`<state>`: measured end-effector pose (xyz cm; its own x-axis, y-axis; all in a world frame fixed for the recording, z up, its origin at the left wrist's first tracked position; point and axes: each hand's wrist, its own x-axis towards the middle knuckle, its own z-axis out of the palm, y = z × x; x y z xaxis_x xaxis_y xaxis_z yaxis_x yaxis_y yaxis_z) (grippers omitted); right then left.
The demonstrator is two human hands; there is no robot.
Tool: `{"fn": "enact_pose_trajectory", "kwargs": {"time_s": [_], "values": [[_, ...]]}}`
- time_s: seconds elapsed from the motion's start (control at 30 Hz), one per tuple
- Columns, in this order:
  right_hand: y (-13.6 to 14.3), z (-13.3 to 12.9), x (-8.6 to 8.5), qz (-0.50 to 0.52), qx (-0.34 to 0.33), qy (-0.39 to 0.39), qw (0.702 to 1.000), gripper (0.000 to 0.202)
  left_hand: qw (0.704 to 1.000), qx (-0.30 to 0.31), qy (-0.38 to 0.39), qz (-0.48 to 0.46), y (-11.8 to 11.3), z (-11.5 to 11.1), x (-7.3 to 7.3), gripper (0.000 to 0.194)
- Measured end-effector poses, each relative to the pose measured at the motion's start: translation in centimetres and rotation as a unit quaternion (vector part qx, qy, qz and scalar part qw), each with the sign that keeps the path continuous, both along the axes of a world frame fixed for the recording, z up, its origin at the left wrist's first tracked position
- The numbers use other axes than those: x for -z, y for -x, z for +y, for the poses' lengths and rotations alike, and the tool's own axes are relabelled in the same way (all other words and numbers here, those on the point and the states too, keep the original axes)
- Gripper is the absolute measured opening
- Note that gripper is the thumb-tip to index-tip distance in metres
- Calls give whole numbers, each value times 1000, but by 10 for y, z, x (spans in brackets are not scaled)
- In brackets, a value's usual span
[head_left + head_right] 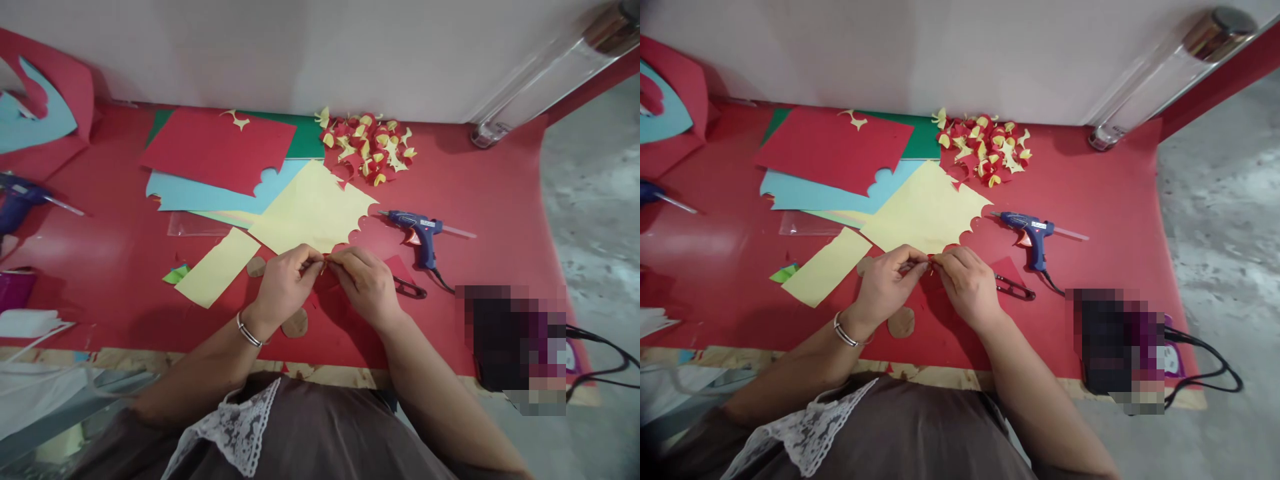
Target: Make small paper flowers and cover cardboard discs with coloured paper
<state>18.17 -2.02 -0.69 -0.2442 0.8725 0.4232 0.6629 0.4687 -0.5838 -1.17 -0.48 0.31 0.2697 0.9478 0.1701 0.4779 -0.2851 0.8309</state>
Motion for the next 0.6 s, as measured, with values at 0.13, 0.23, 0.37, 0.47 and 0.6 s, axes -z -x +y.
{"fn": "enact_pose_trajectory", "kwargs": {"time_s": [0.13, 0.23, 0.37, 0.47, 0.6], "values": [[2, 0, 0, -26, 1, -18, 1000, 20, 1000, 0, 10, -1, 0, 0, 0, 11], [4, 0, 0, -11, 5, -27, 1000, 18, 1000, -5, 11, -1, -1, 1, -4, 10], [6, -1, 0, 3, 24, -25, 999, 19, 1000, -9, 9, 12, 1, 2, -9, 12], [8, -1, 1, 6, 36, -21, 999, 20, 1000, 1, 8, 3, 1, 2, -6, 10], [9, -3, 1, 20, 39, -20, 999, 20, 1000, 3, 2, -8, -1, 0, -1, 9]]}}
